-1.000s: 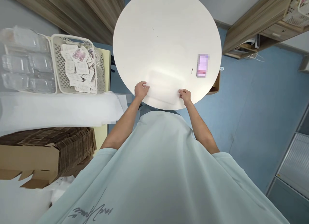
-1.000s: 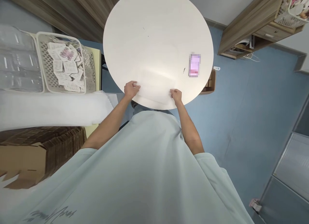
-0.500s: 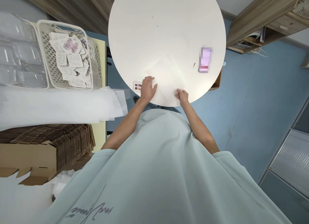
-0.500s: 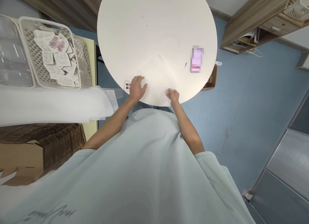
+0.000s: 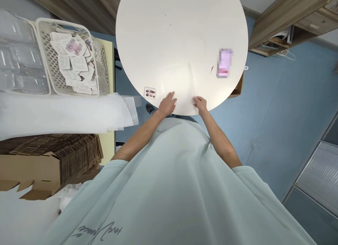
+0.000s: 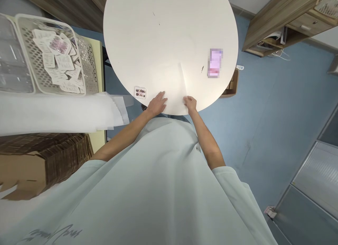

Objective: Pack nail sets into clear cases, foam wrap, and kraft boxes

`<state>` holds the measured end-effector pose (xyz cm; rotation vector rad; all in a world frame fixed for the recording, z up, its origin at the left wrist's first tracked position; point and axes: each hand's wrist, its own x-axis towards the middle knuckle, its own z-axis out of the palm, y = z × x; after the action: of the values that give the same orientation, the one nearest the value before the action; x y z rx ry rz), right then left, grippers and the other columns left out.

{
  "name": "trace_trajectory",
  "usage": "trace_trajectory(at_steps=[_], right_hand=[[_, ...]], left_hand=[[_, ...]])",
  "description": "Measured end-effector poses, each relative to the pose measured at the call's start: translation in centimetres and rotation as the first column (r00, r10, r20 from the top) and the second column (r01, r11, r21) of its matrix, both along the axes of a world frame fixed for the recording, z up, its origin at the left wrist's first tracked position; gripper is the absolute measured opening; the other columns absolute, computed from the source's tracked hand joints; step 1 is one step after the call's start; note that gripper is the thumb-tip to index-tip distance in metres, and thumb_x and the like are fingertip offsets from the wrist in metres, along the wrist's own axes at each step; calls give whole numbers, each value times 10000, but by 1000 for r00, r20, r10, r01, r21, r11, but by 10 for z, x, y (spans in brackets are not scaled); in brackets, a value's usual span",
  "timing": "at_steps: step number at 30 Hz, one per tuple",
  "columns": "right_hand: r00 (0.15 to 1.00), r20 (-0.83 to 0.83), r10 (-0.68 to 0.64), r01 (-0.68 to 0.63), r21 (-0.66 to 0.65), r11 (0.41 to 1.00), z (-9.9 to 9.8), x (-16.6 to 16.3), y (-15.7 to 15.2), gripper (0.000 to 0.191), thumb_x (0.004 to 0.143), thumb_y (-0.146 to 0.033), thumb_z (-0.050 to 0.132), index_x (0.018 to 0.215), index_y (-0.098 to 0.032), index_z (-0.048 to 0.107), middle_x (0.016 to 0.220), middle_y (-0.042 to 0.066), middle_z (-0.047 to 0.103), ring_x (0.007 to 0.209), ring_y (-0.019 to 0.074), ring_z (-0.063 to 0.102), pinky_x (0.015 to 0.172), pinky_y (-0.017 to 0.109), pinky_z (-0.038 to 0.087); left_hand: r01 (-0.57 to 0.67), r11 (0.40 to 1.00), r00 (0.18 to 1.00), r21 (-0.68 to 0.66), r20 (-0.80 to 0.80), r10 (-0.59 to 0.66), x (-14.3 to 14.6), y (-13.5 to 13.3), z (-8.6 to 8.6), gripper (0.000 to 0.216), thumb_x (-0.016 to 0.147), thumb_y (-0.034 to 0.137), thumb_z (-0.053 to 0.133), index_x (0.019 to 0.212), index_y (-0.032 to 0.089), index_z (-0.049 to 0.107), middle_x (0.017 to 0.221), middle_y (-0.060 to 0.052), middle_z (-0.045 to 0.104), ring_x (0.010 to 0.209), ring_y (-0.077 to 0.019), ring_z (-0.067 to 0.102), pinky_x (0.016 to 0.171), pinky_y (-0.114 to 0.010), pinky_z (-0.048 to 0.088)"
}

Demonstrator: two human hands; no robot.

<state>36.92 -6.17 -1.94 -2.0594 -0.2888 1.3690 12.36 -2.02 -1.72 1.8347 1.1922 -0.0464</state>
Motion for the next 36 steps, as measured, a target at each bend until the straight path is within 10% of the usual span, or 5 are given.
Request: trace_trajectory(at_steps=[5, 12, 19, 28, 36], right_hand=[[992, 41, 122, -121, -17, 992, -4, 4, -3, 156, 861, -273, 844, 847, -217, 699, 792, -35, 740, 755, 147, 696, 818, 307, 614], [970, 130, 205, -204, -26, 979, -12, 6, -11, 199, 853, -358, 850, 882, -247, 688, 811, -45, 737, 787, 160, 710, 835, 293, 622], [907, 253, 337, -338, -43, 940, -22, 19, -12, 210, 867, -416, 807, 958, -246, 725, 945, 23, 795, 925, 222, 752, 931, 389, 658], [873, 280, 400, -399, -63, 915, -23, 23, -13, 175, 921, -378, 739, 1014, -230, 753, 1027, 61, 819, 983, 248, 784, 1000, 440, 653], [843, 297, 449, -441, -95, 892, -13, 19, -16, 159, 938, -358, 716, 1018, -227, 761, 1071, 70, 839, 1033, 262, 797, 1065, 454, 626]], left_hand=[[-28, 999, 1000, 31, 7, 27, -18, 15, -3, 357, 955, 216, 679, 1299, 199, 774, 1827, -185, 516, 1774, -411, 375, 1449, -653, 305], [-361, 926, 926, 112, -78, 370, -90, 49, -1, 293, 1036, 385, 766, 1233, 173, 727, 1672, -174, 634, 1681, -421, 404, 1452, -667, 263], [-281, 959, 947, 45, -152, 284, -123, 51, 11, 545, 909, 562, 913, 1325, 277, 706, 1532, -153, 673, 1603, -441, 486, 1352, -636, 465], [-177, 979, 949, 98, -248, 196, -103, 30, 12, 719, 909, 431, 855, 1566, 250, 627, 1614, -214, 561, 1527, -463, 527, 1270, -624, 554], [-33, 993, 991, 116, -126, 48, -28, 15, 10, 930, 918, 570, 912, 1659, 162, 524, 1669, -284, 525, 1562, -532, 512, 1181, -620, 590]])
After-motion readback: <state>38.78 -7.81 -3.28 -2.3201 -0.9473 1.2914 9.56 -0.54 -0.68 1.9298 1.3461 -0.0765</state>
